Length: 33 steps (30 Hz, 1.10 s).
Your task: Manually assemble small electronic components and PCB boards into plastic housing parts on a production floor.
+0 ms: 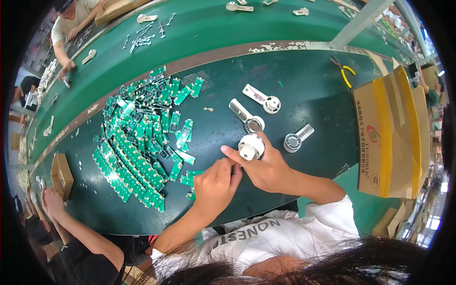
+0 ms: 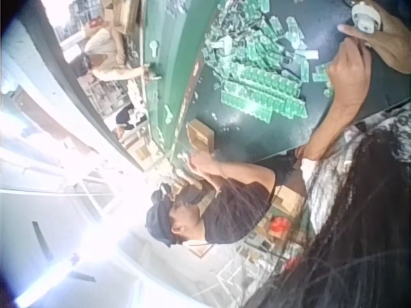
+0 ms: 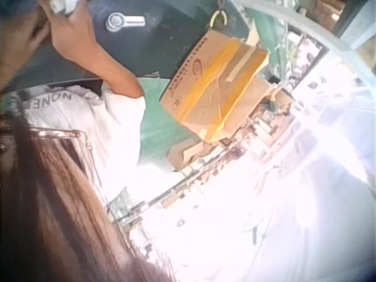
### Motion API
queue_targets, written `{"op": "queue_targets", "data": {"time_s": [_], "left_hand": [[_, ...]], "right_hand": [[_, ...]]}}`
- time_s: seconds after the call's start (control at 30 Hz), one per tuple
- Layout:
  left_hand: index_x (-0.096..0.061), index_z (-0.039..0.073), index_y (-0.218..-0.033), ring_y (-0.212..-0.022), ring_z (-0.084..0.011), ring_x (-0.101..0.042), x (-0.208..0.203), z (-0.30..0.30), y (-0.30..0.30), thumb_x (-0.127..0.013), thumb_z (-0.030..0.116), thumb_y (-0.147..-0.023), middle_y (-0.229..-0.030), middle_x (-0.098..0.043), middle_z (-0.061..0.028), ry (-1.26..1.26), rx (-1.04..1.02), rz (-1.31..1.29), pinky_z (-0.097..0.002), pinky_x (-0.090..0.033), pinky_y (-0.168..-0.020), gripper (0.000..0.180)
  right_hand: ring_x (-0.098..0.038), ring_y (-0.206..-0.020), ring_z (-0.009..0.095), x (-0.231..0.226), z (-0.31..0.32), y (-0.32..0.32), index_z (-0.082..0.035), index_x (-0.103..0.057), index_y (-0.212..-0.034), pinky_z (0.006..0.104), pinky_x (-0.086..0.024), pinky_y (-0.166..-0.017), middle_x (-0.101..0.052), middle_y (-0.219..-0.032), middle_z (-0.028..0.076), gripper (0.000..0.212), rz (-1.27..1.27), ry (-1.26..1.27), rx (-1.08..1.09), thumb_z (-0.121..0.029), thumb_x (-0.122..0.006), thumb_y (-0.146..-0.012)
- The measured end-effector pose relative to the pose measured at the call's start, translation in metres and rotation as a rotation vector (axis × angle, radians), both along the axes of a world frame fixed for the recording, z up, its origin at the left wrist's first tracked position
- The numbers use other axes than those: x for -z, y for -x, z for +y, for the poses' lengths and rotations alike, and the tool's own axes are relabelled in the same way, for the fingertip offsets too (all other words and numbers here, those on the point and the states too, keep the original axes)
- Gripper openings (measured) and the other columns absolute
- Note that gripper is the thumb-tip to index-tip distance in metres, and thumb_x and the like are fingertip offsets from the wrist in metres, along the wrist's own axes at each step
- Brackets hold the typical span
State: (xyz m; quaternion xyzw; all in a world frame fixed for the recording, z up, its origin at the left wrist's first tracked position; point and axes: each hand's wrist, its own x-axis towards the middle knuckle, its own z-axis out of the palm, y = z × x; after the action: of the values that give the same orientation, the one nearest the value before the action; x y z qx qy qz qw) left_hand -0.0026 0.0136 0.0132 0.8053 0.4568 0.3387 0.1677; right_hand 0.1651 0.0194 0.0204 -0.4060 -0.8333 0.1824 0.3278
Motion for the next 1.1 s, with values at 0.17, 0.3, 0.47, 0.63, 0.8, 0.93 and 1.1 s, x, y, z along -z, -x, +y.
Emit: {"op": "queue_targets", "data": {"time_s": [0.17, 0.3, 0.47, 0.63, 0.8, 0.93, 1.1], "left_hand": [[-0.056, 0.002, -0.086, -0.058, -0.0222, -0.062, -0.006, 0.009, 0.006, -0.07, 0.001, -0.076, -0.077, -0.063, -0.0087, 0.082, 0.029, -0.218, -0.0315, -0.046, -0.046, 0.017], [-0.058, 0.001, -0.09, -0.062, -0.0197, -0.065, -0.008, 0.007, 0.011, -0.071, 0.001, -0.078, -0.081, -0.067, -0.0082, 0.186, 0.147, -0.345, -0.028, -0.047, -0.048, 0.018], [-0.06, 0.002, -0.101, -0.057, -0.0125, -0.06, -0.011, 0.006, 0.007, -0.073, 0.006, -0.079, -0.075, -0.065, -0.0053, 0.238, 0.048, -0.378, -0.0253, -0.045, -0.048, 0.026], [-0.039, 0.003, -0.135, -0.065, -0.0116, -0.06, -0.01, 0.005, 0.009, -0.053, 0.003, -0.091, -0.079, -0.062, -0.0063, 0.779, 0.126, -0.66, -0.0246, -0.047, -0.058, 0.046], [-0.046, -0.004, -0.104, -0.083, -0.0232, -0.069, -0.003, -0.002, -0.001, -0.055, -0.003, -0.088, -0.093, -0.067, -0.0179, 0.471, 0.042, -0.488, -0.0303, -0.055, -0.065, 0.018], [-0.051, -0.003, -0.096, -0.075, -0.0206, -0.067, -0.006, 0.0, -0.005, -0.062, -0.006, -0.08, -0.086, -0.062, -0.0126, 0.343, -0.012, -0.529, -0.0292, -0.059, -0.063, 0.019], [-0.055, -0.002, -0.088, -0.071, -0.0199, -0.066, -0.001, 0.001, 0.0, -0.064, -0.008, -0.075, -0.082, -0.059, -0.0112, 0.272, -0.068, -0.465, -0.0277, -0.057, -0.057, 0.016]], "right_hand": [[-0.057, -0.083, 0.025, -0.005, 0.007, -0.004, -0.006, -0.07, -0.102, 0.0338, -0.048, -0.076, -0.059, -0.088, 0.012, 0.029, 0.198, 0.003, 0.113, -0.009, -0.076, -0.074], [-0.047, -0.072, 0.011, -0.001, 0.015, -0.017, -0.002, -0.069, -0.086, 0.0264, -0.036, -0.062, -0.055, -0.08, 0.003, 0.008, 0.805, 0.797, -0.171, -0.001, -0.072, -0.079], [-0.051, -0.077, 0.013, -0.003, 0.016, -0.017, -0.002, -0.061, -0.08, 0.0289, -0.041, -0.071, -0.066, -0.078, 0.008, 0.007, 0.759, 0.813, -0.159, 0.002, -0.067, -0.081], [-0.048, -0.073, 0.01, 0.003, 0.013, -0.011, 0.0, -0.061, -0.086, 0.025, -0.04, -0.063, -0.053, -0.084, 0.004, 0.005, 0.926, 0.761, 0.003, 0.001, -0.065, -0.084], [-0.047, -0.085, 0.015, 0.006, 0.006, 0.002, -0.003, -0.065, -0.085, 0.027, -0.039, -0.072, -0.052, -0.089, 0.005, 0.011, 0.782, 0.558, 0.098, -0.002, -0.072, -0.077], [-0.048, -0.085, 0.023, 0.01, 0.001, 0.005, -0.006, -0.066, -0.082, 0.0339, -0.04, -0.074, -0.054, -0.087, 0.007, 0.015, 0.473, 0.298, 0.173, -0.005, -0.076, -0.071], [-0.048, -0.084, 0.025, 0.003, 0.005, 0.008, -0.008, -0.067, -0.081, 0.0358, -0.04, -0.075, -0.057, -0.079, 0.005, 0.016, 0.24, 0.08, 0.13, -0.008, -0.077, -0.069]]}}
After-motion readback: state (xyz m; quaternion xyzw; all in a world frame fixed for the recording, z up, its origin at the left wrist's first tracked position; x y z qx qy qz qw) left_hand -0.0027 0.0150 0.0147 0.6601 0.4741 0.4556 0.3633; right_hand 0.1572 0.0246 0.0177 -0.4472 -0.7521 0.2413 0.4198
